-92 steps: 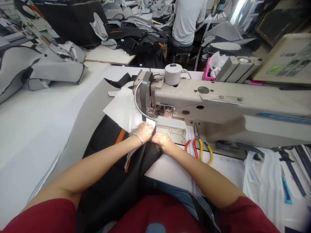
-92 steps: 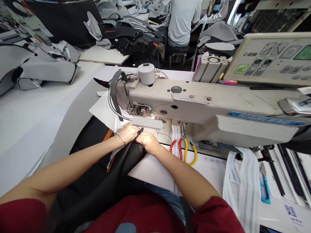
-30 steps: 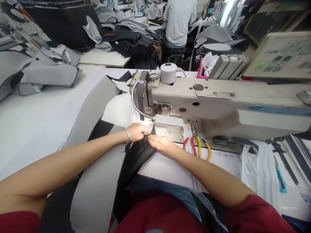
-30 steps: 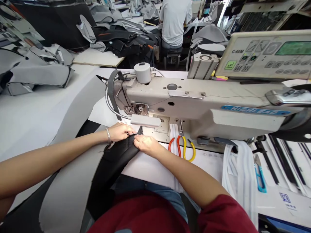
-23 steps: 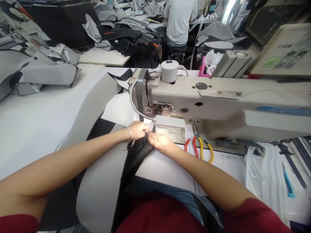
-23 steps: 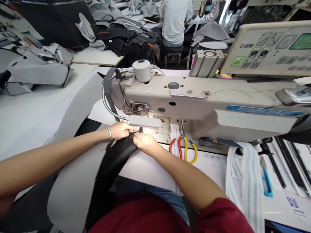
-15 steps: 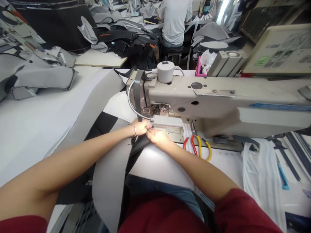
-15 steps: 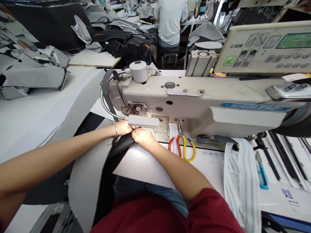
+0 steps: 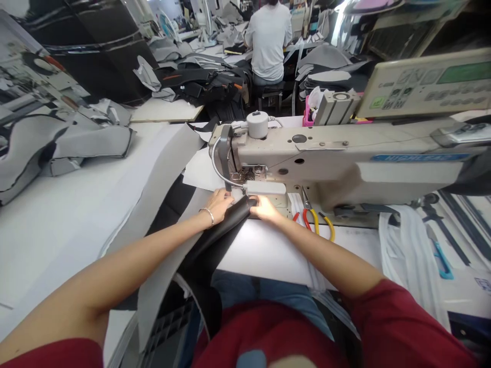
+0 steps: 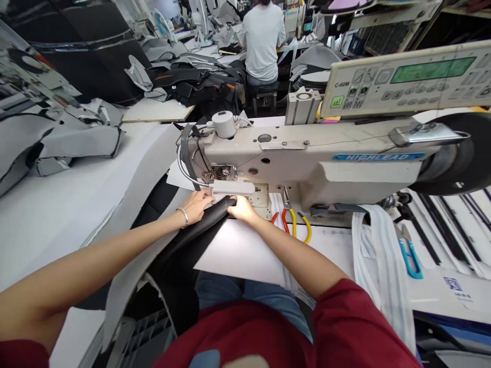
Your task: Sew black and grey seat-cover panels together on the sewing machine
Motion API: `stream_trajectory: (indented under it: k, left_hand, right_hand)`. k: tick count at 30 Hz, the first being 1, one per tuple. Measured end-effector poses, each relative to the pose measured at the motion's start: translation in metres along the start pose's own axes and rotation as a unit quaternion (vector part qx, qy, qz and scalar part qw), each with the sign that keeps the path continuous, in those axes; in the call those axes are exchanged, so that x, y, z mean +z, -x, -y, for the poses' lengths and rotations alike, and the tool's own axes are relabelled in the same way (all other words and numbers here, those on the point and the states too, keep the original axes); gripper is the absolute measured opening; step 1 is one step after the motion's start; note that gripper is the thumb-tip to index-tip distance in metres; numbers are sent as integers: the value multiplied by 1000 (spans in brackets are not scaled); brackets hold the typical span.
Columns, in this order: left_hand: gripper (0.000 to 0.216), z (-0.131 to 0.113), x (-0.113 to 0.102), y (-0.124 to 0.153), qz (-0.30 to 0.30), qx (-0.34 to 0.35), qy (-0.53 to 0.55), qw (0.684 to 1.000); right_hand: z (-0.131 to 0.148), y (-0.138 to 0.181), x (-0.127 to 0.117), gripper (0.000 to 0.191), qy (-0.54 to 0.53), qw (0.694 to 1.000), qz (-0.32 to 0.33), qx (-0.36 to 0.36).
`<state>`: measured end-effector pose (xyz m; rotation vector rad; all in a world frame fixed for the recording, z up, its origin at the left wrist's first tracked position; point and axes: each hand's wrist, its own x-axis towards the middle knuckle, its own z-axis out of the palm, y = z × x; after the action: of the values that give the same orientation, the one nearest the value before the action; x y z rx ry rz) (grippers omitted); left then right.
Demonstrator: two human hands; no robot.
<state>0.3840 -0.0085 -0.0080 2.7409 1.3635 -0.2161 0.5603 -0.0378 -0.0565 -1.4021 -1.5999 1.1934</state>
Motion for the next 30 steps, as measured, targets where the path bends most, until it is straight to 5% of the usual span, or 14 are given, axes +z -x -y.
stream_trajectory:
  k: [4,9,12,15,17,20,22,27,30]
  left_hand:
    - [39,4,-1,-4,39,-22,-9,999]
    - [36,2,-5,-5,39,5,-66,997]
    - [30,-1,-8,-4,22,28,-93,995]
    - [27,-6,-11,-6,23,39,-133,990]
    - [28,-9,-12,-9,33,44,-158,986]
    - [27,-11,-13,-13,41,64,-167,983]
    - [26,-8,-13,-15,42,72,-164,983]
    - [27,2,-10,-18,35,95,-161,982]
    - [28,8,-8,-20,41,85,-151,984]
  right_hand:
    - [21,14,5,44,-314,944,0,102]
    - [26,54,-17,63,-399,896,71,181]
    - [13,68,-26,75,-337,919,104,175]
    - [2,57,-29,76,-172,976,124,56]
    - [-2,41,-29,66,-11,993,91,-68]
    - [-6,18,-27,33,187,969,-3,-160]
    - [-9,10,-24,23,200,964,-28,-173]
    - [-11,7,-13,43,87,977,-31,-193]
    - [-10,5,-16,34,111,966,33,-233]
